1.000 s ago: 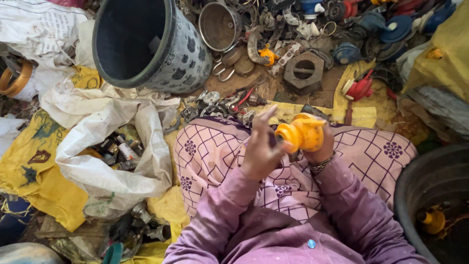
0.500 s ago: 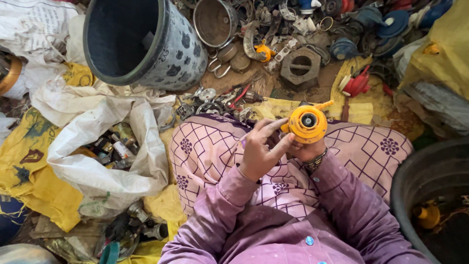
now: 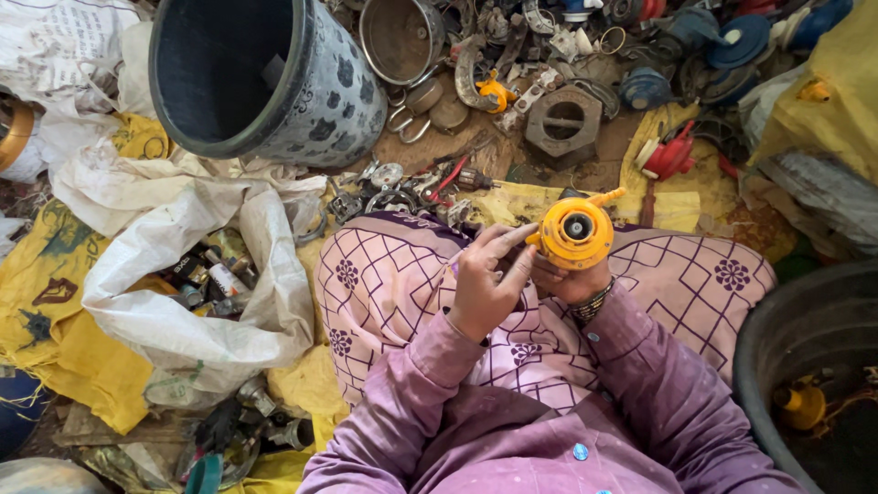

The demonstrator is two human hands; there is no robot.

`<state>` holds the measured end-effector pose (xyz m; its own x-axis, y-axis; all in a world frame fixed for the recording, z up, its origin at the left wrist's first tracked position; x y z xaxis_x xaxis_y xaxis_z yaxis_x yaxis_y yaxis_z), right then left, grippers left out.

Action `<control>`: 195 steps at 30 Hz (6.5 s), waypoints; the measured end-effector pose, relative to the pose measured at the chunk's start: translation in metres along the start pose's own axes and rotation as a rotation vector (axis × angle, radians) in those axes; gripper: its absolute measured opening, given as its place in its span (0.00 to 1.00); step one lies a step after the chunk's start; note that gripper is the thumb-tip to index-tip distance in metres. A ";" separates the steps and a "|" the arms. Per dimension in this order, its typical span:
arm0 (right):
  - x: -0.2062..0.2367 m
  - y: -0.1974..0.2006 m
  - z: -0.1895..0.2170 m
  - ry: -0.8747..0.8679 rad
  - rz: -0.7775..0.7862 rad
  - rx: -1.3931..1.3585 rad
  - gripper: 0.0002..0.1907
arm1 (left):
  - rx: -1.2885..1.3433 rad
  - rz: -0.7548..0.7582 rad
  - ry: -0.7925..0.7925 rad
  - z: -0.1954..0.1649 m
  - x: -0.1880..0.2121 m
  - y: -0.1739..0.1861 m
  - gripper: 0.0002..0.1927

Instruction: The person sits on the floor and uses a hammer and pliers to disassemble and modify small metal parts. They repeatedly strike a yellow plastic object and a white metal component, removing pieces and placing them aside.

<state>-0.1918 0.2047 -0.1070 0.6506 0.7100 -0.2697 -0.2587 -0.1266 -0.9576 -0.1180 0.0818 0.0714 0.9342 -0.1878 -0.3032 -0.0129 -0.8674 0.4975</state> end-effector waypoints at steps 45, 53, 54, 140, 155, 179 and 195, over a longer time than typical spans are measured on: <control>-0.004 -0.007 0.000 0.132 -0.024 0.051 0.26 | -0.165 -0.037 -0.132 -0.003 0.005 0.004 0.12; -0.007 -0.001 0.003 0.133 -0.183 0.126 0.25 | -0.352 0.035 -0.150 0.016 0.004 0.000 0.13; -0.007 0.001 0.002 0.108 -0.127 0.111 0.26 | -0.330 0.042 -0.131 0.018 0.002 0.000 0.13; 0.041 -0.059 0.006 0.494 -0.497 2.074 0.12 | -0.289 0.170 -0.306 -0.014 0.022 0.033 0.43; -0.001 -0.134 0.018 0.454 -0.562 2.205 0.10 | 0.621 0.135 0.092 0.085 -0.010 0.078 0.23; -0.032 0.107 0.056 0.163 -1.026 0.428 0.12 | 0.816 0.006 0.489 0.387 -0.194 -0.091 0.29; -0.040 0.104 0.050 -0.047 -0.792 0.172 0.18 | -0.133 -0.036 0.257 0.367 -0.201 -0.087 0.41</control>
<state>-0.2806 0.1974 -0.1911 0.6569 0.5731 0.4899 0.1570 0.5315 -0.8324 -0.4351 0.0260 -0.2099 0.9931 -0.0206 -0.1156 0.0530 -0.8000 0.5977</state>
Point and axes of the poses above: each hand's wrist, its own x-axis away from the middle knuckle, its own y-axis out of the back of the hand, z = x × y, the point moved 4 cm from there along -x, towards the middle knuckle, and after that the axes turned 14 degrees about z, right-handed, at the moved point
